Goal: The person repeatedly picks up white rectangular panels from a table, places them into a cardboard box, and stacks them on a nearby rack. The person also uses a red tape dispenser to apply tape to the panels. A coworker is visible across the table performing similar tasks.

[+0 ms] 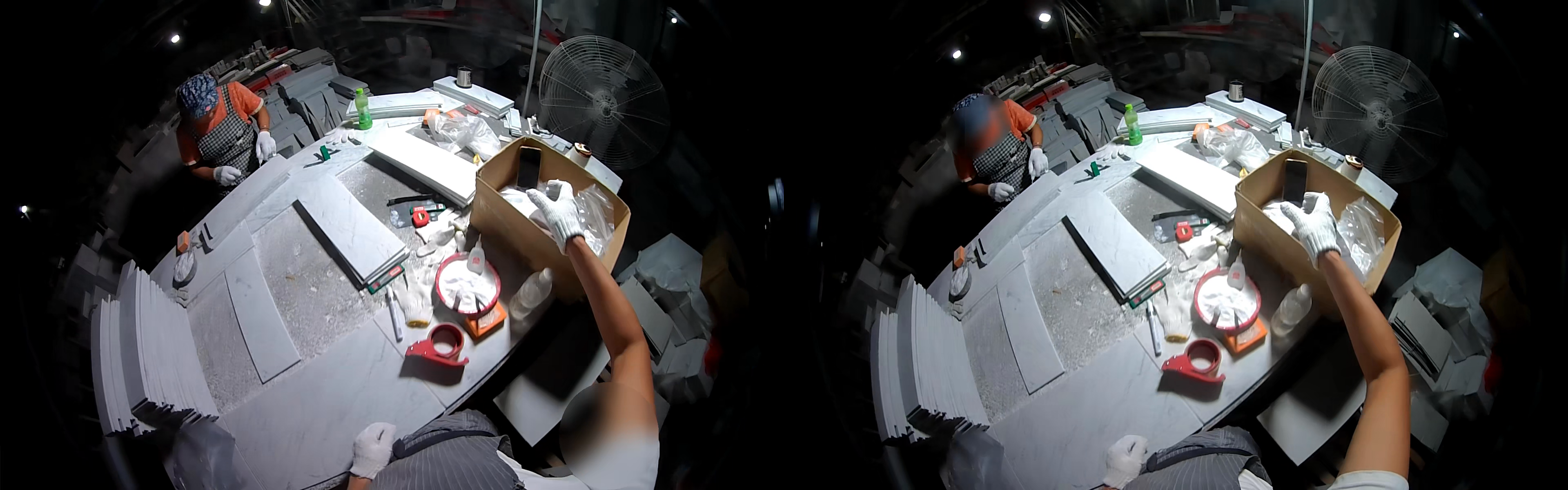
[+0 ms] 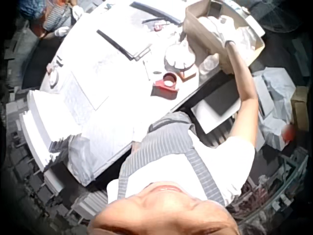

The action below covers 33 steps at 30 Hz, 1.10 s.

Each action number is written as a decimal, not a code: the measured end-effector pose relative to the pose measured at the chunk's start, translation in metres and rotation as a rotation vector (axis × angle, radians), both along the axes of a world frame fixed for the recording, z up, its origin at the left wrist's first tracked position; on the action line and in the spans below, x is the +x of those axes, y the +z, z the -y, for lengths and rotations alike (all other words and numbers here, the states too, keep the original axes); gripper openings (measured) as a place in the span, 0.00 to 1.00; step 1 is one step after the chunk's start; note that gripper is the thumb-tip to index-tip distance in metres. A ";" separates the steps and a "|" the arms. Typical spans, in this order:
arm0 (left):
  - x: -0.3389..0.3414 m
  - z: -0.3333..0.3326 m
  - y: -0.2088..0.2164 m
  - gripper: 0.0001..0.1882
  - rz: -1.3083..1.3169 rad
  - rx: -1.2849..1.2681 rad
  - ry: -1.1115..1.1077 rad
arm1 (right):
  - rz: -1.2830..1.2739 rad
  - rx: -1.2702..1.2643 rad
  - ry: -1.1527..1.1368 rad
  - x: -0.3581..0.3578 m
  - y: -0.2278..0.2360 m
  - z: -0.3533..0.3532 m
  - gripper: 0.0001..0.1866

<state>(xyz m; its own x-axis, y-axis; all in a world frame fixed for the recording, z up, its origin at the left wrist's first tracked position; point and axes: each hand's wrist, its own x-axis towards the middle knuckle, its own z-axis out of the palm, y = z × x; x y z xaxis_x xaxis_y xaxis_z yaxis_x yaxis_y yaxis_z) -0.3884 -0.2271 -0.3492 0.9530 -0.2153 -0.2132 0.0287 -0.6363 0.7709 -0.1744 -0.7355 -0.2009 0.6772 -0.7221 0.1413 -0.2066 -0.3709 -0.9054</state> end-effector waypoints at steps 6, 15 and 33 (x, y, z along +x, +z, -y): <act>0.008 0.051 -0.022 0.10 0.070 0.135 -0.009 | -0.283 -0.155 -0.190 0.124 -0.105 0.123 0.46; 0.055 0.086 -0.016 0.09 -0.066 0.210 0.217 | -0.380 -0.057 -0.448 0.211 -0.166 0.177 0.54; 0.113 0.130 -0.030 0.08 -0.135 0.215 0.179 | -0.341 -0.296 -0.752 0.257 -0.231 0.188 0.50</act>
